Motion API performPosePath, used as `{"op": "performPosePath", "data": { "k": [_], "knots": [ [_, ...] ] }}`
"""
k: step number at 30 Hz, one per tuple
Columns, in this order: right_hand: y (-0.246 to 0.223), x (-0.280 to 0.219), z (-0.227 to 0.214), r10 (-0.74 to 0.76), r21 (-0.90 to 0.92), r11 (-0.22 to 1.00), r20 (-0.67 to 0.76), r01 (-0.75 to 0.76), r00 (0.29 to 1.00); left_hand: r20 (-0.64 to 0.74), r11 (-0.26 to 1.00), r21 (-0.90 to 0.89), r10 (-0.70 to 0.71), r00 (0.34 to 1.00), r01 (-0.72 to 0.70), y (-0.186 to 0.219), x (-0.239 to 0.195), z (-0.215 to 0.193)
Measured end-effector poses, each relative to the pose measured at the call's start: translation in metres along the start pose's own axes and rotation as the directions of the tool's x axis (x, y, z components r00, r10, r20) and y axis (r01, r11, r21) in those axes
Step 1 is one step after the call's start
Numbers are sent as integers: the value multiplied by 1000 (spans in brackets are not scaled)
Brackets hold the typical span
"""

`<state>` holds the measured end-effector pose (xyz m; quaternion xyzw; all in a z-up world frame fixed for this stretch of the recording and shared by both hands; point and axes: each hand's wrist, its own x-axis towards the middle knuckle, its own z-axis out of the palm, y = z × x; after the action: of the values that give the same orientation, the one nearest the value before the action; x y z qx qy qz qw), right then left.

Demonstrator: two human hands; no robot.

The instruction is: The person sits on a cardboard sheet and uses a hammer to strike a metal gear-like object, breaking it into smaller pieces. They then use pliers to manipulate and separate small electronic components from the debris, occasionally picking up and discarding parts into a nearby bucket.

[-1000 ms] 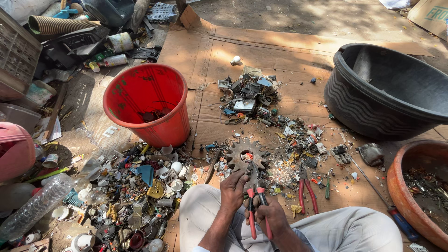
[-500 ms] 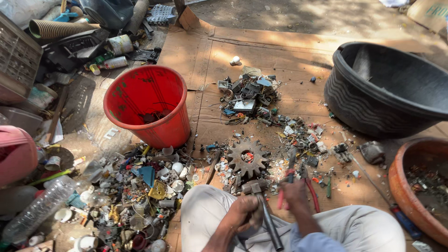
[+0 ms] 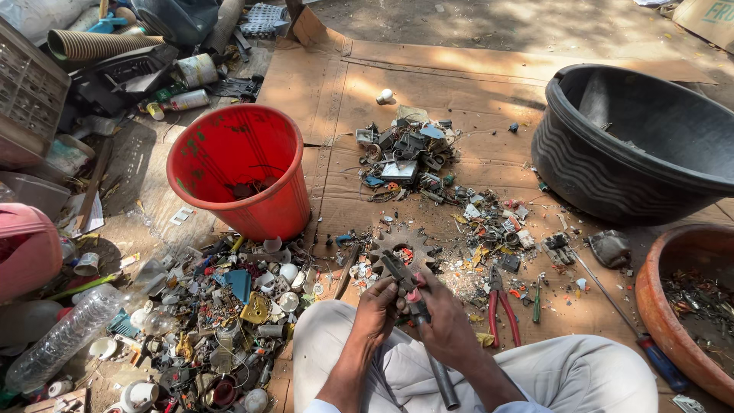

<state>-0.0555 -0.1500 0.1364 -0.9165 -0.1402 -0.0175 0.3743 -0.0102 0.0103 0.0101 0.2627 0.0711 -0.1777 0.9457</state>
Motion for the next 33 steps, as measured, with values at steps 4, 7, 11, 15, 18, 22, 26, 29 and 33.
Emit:
{"op": "performPosePath", "data": {
  "k": [4, 7, 11, 15, 18, 22, 26, 29, 33],
  "knots": [
    [7, 4, -1, 80, -1, 997, 28, -80, 996, -11, 998, 26, 62, 998, -62, -4, 8, -10],
    [33, -14, -11, 708, 258, 599, 270, -758, 652, -48, 995, 82, 61, 997, -57, -6, 9, -14],
    [90, -50, -12, 641, 712, 379, 260, -591, 723, -227, 855, 517, 181, 957, -39, -6, 11, -11],
    [139, -83, 10, 748, 855, 19, 332, -518, 575, -253, 448, 894, 455, 854, 27, -27, 23, 35],
    [152, -84, 35, 717, 949, -61, 258, -311, 647, -92, 279, 960, 382, 919, -20, -64, 58, 113],
    [153, -71, 44, 715, 903, -117, 366, -414, 596, 282, 344, 906, -62, 957, -245, -151, 106, 249],
    [160, -78, 38, 628, 897, -9, 349, -442, 695, 517, 505, 762, -98, 850, -405, -192, 113, 309],
    [169, -75, 47, 601, 906, 60, 302, -419, 740, 303, 533, 826, -142, 942, -185, -176, 104, 290],
    [168, -64, 85, 559, 904, 224, 188, -365, 808, 36, 422, 906, -62, 997, -6, -113, 89, 217]
  ]
}}
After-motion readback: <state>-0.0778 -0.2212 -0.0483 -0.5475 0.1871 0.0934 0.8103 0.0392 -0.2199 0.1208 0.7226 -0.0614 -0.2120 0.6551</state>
